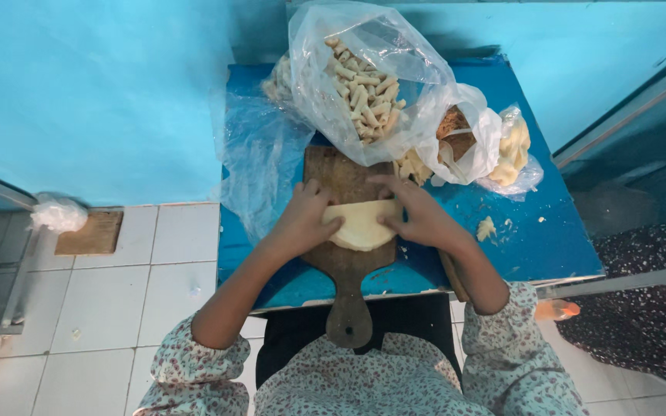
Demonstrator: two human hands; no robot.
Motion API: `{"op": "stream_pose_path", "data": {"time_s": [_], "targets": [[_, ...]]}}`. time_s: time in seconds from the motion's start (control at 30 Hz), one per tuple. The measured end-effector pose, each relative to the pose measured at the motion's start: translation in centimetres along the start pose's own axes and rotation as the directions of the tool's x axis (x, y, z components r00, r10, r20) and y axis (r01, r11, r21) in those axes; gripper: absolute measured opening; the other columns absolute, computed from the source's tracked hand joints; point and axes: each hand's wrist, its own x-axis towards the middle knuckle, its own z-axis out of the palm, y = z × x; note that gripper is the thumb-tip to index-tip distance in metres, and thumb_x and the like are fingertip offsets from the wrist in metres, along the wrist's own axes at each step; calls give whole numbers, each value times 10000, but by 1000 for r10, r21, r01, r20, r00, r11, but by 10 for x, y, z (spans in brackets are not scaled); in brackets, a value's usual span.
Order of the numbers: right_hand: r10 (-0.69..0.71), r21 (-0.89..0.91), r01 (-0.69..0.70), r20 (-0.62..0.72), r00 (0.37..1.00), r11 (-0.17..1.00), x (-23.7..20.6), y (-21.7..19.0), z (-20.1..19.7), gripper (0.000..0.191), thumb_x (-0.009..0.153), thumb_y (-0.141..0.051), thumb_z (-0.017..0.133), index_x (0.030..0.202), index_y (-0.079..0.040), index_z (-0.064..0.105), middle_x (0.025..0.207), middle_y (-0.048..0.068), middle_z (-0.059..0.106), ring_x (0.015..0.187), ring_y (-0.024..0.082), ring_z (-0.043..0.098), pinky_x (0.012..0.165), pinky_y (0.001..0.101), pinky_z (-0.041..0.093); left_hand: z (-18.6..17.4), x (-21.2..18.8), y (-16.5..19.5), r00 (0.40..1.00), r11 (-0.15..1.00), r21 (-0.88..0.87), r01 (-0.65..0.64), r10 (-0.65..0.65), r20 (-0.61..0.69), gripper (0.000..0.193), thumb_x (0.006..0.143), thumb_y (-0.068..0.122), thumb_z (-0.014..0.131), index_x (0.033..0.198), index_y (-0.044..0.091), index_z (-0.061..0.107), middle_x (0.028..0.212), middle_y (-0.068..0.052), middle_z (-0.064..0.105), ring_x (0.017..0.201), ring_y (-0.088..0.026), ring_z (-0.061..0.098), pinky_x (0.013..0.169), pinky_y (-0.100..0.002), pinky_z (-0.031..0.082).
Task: The person works at a blue table with a wooden paddle board, a knife, and plastic bags of dough. They press a round dough disc, cut it into wedges with the knife, and then fold and pinch each wedge by hand into small filled dough pieces, setting the finished pieces on the board.
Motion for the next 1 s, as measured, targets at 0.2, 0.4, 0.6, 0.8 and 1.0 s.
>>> {"op": "stream_pose_path", "data": {"time_s": [0.2,0.4,0.6,0.8,1.0], "targets": [[-11,81,5,80,997,997,2,-5,-6,757,777,-75,740,1480,-112,462,1138,127,654,1063,283,657,942,397,508,9,3,-2,990,981,-187,59,-34,134,357,800,193,749,1094,25,636,1053,-204,628,1051,-428,582,903,-524,462],[-7,125,-1,61,998,992,-3,0,-3,715,741,13,752,1412,-121,545,1017,100,679,968,244,699,877,352,550,-1,7,19,994,993,-115,-33,44,96,319,695,135,776,980,46,665,972,-227,629,977,-433,596,836,-505,480],[-236,91,271,-284,929,958,-6,11,2,579,767,124,703,1290,-97,589,1137,74,693,1046,210,727,907,318,569,-27,8,35,976,941,-267,-207,179,-124,307,767,34,742,1050,68,629,1020,-132,677,972,-363,681,814,-425,543],[-106,156,142,-216,971,978,2,19,4,536,772,103,778,1268,-33,625,1125,90,698,1081,199,710,924,331,558,-31,17,22,993,946,-313,-85,53,-108,293,791,39,802,1051,59,667,1001,-112,744,944,-295,750,774,-359,573],[120,653,-4,-133,984,758,17,40,-1,560,820,37,789,1321,-45,552,1106,76,717,1079,175,704,907,312,591,-25,22,-16,949,575,-757,309,-232,211,276,800,87,829,1022,47,668,936,-42,752,887,-112,732,779,-283,591]]}}
